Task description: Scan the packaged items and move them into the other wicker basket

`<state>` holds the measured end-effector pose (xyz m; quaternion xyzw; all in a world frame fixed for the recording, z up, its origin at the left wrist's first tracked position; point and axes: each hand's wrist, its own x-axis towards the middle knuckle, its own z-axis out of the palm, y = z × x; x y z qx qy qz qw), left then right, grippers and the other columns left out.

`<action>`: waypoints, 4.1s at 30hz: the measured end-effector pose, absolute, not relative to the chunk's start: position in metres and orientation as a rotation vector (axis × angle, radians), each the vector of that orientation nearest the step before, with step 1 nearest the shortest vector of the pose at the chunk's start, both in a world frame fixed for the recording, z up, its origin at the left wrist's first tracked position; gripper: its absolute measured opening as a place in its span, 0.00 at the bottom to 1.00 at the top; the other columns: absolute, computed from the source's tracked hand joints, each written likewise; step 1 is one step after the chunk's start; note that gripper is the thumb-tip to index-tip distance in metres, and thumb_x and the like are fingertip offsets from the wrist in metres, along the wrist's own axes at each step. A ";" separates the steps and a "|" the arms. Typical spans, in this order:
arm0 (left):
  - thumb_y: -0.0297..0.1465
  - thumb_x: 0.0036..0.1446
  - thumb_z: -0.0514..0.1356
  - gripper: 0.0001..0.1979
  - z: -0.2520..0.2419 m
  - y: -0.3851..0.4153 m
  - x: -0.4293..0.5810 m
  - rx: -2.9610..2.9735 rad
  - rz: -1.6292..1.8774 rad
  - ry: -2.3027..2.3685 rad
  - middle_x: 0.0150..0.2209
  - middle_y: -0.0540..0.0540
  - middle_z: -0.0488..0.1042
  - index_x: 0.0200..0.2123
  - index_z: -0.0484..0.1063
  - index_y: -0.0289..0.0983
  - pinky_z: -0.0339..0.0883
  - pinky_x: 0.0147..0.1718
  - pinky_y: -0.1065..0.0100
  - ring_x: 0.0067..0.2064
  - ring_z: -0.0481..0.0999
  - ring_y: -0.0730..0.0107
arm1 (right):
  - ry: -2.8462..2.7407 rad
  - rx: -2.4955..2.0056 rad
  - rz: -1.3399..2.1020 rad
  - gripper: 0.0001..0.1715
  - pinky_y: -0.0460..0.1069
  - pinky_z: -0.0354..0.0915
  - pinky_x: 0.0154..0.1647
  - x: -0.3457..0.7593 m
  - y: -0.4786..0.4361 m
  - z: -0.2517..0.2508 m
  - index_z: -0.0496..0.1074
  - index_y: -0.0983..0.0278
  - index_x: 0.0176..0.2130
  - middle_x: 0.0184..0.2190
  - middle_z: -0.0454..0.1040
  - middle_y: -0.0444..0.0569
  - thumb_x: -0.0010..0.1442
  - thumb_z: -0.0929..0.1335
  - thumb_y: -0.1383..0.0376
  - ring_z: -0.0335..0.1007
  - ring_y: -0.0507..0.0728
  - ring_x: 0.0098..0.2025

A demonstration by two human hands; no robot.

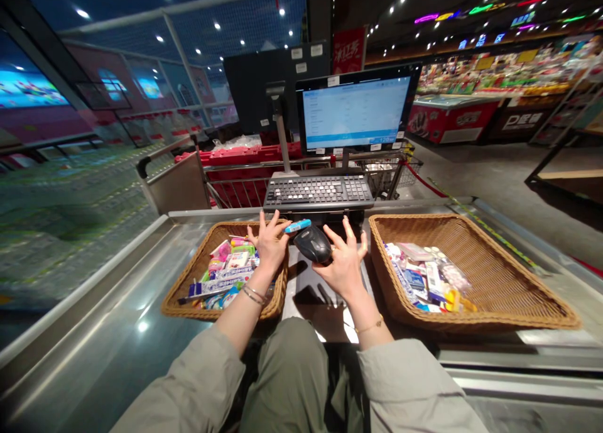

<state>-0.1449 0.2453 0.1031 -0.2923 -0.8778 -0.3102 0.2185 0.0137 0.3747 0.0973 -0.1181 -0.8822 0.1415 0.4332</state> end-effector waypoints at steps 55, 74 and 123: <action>0.38 0.70 0.53 0.25 0.094 0.413 0.002 -1.813 -0.662 -2.251 0.70 0.47 0.63 0.69 0.60 0.55 0.32 0.68 0.27 0.75 0.48 0.53 | -1.485 -1.304 0.260 0.25 0.74 0.42 0.66 0.166 0.509 0.105 0.79 0.63 0.40 0.49 0.80 0.63 0.50 0.71 0.48 0.58 0.75 0.67; 0.43 0.67 0.58 0.21 0.111 0.346 -0.048 -1.584 -0.612 -2.303 0.71 0.46 0.61 0.62 0.70 0.50 0.30 0.69 0.29 0.75 0.50 0.52 | -1.644 -1.291 0.361 0.26 0.71 0.38 0.71 0.124 0.474 0.125 0.80 0.62 0.45 0.53 0.79 0.60 0.50 0.71 0.51 0.55 0.68 0.70; 0.40 0.59 0.66 0.12 0.130 0.165 -0.213 -1.135 -0.709 -2.699 0.62 0.43 0.74 0.45 0.79 0.44 0.43 0.68 0.30 0.68 0.66 0.44 | -2.125 -0.923 0.476 0.20 0.72 0.39 0.71 -0.002 0.387 0.095 0.80 0.60 0.39 0.58 0.77 0.52 0.53 0.67 0.52 0.51 0.67 0.71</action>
